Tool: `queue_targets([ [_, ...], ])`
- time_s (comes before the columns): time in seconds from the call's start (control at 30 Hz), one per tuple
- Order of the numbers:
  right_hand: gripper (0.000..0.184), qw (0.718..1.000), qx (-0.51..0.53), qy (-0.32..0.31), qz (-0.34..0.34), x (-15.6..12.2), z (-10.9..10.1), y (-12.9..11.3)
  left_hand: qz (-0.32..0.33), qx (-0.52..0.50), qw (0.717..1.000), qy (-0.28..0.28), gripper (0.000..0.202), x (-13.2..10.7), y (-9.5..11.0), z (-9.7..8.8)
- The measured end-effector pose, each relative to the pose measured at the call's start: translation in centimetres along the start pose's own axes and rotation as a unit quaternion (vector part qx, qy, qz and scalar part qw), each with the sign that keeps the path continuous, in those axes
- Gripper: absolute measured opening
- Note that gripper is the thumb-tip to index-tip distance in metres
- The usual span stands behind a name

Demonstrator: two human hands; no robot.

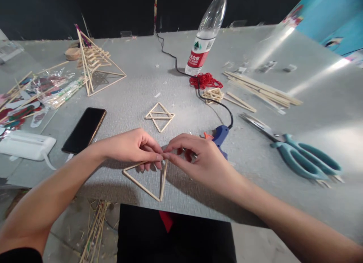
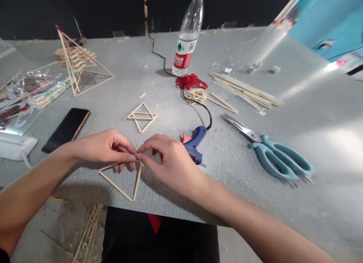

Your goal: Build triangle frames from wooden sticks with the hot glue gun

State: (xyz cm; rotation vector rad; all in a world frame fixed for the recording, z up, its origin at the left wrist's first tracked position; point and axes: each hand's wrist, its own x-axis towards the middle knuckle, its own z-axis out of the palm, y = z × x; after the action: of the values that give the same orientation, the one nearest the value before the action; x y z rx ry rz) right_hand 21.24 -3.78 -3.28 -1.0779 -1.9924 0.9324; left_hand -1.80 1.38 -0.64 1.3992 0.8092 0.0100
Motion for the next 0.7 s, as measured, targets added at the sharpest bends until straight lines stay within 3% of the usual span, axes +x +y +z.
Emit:
queue_targets([
  [0.33, 0.01, 0.981, -0.142, -0.102, -0.081, -1.2, -0.5, -1.0, -0.006, 0.057, 0.996, -0.073, 0.02, 0.0, 0.2, -0.3],
  [0.6, 0.014, 0.96, -0.204, -0.098, -0.163, -1.3, 0.3, -1.0, 0.033, 0.074, 0.994, -0.07, 0.019, -0.1, 0.1, -0.2],
  [0.7, 0.017, 0.939, -0.263, -0.065, -0.213, -1.3, 0.4, -1.0, 0.041, 0.053, 0.996, -0.053, 0.017, -0.2, 0.1, -0.3],
])
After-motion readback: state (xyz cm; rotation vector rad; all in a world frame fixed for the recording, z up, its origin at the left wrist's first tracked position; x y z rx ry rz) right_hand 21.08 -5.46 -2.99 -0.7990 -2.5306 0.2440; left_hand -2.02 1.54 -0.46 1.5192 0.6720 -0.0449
